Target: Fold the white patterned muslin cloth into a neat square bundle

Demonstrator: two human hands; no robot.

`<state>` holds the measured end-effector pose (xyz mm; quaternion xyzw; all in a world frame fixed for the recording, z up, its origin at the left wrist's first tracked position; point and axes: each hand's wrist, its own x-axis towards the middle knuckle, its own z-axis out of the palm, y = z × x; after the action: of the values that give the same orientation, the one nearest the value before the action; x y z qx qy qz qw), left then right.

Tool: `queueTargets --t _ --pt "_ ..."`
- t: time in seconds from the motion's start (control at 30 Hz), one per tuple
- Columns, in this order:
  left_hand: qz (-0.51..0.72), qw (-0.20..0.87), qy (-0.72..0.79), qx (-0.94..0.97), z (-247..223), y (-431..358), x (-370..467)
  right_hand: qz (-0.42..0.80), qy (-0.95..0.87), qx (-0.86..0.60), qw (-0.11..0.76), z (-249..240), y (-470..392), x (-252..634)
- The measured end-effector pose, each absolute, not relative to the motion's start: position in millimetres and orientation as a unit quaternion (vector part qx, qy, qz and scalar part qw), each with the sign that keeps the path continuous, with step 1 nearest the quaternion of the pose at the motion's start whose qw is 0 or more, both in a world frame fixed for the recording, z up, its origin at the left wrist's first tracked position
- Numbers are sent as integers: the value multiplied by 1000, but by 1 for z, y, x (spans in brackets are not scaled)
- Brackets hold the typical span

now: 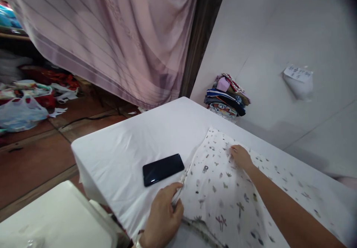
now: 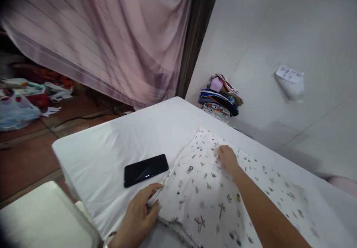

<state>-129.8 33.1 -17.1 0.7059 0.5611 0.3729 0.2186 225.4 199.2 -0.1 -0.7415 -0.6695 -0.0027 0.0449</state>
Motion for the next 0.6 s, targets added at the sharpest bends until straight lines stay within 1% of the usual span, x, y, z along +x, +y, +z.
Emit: queueTargets --t 0.17,0.27,0.37,0.6 --pt "351 205 583 703 -19 34 -131 32 -743 -666 60 -18 226 201" --pt "364 180 569 716 -21 36 -131 31 -701 -709 77 -23 240 199" --pt "381 157 537 736 -24 38 -131 15 -670 -736 95 -15 258 197" --pt "365 152 508 765 -34 41 -133 37 -632 -770 82 6 311 160"
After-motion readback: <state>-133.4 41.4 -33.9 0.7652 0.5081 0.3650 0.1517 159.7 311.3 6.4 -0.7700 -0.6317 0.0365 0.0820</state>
